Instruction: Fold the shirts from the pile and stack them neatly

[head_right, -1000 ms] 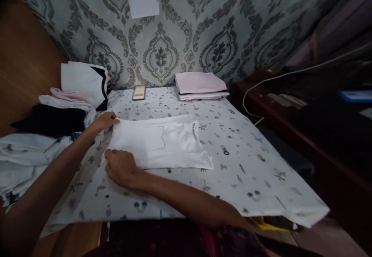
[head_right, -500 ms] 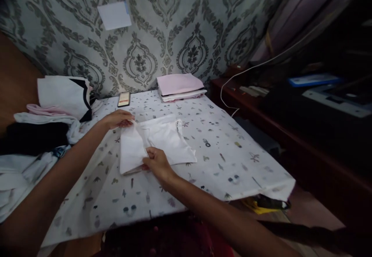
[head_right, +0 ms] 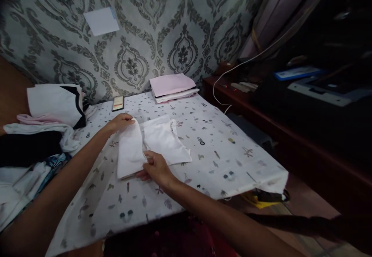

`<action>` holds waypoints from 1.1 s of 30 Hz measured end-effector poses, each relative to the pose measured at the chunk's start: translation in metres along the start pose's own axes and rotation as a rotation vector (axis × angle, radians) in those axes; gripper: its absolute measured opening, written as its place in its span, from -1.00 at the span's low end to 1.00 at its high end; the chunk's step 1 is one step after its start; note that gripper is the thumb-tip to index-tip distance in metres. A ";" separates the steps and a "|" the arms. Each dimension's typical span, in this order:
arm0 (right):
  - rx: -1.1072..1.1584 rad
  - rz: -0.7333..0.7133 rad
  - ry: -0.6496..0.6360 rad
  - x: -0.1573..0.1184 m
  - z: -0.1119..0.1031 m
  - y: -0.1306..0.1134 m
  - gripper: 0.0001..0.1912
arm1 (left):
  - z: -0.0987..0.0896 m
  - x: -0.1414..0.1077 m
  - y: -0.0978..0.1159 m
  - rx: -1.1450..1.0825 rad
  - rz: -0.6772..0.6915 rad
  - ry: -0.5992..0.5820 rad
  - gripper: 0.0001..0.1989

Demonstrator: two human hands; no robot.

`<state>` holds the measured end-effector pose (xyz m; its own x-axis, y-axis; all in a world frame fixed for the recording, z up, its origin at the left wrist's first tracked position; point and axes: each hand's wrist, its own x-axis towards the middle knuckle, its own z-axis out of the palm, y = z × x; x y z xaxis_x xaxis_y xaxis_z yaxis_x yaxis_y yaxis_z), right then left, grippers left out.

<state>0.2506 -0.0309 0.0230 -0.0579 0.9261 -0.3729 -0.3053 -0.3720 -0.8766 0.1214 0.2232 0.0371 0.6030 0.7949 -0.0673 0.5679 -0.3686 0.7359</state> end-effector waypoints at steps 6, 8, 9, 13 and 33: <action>-0.013 0.043 0.032 -0.001 -0.003 -0.002 -0.63 | 0.020 0.002 -0.007 0.085 0.092 -0.003 -0.75; -0.019 0.052 0.035 -0.001 -0.004 -0.002 -0.62 | 0.023 0.001 -0.010 0.109 0.114 0.014 -0.74; -0.026 0.045 0.033 -0.001 -0.004 -0.002 -0.61 | 0.024 0.001 -0.011 0.117 0.121 0.022 -0.73; -0.045 0.017 0.019 -0.003 -0.005 -0.001 -0.60 | 0.026 0.001 -0.013 0.148 0.132 0.051 -0.69; -0.148 0.083 -0.043 -0.002 -0.012 0.003 -0.44 | 0.032 -0.001 -0.010 0.363 0.190 0.158 -0.84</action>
<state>0.2611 -0.0348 0.0175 -0.1186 0.8925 -0.4352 -0.1548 -0.4496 -0.8797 0.1330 0.2104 0.0085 0.6389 0.7501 0.1706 0.6323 -0.6384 0.4388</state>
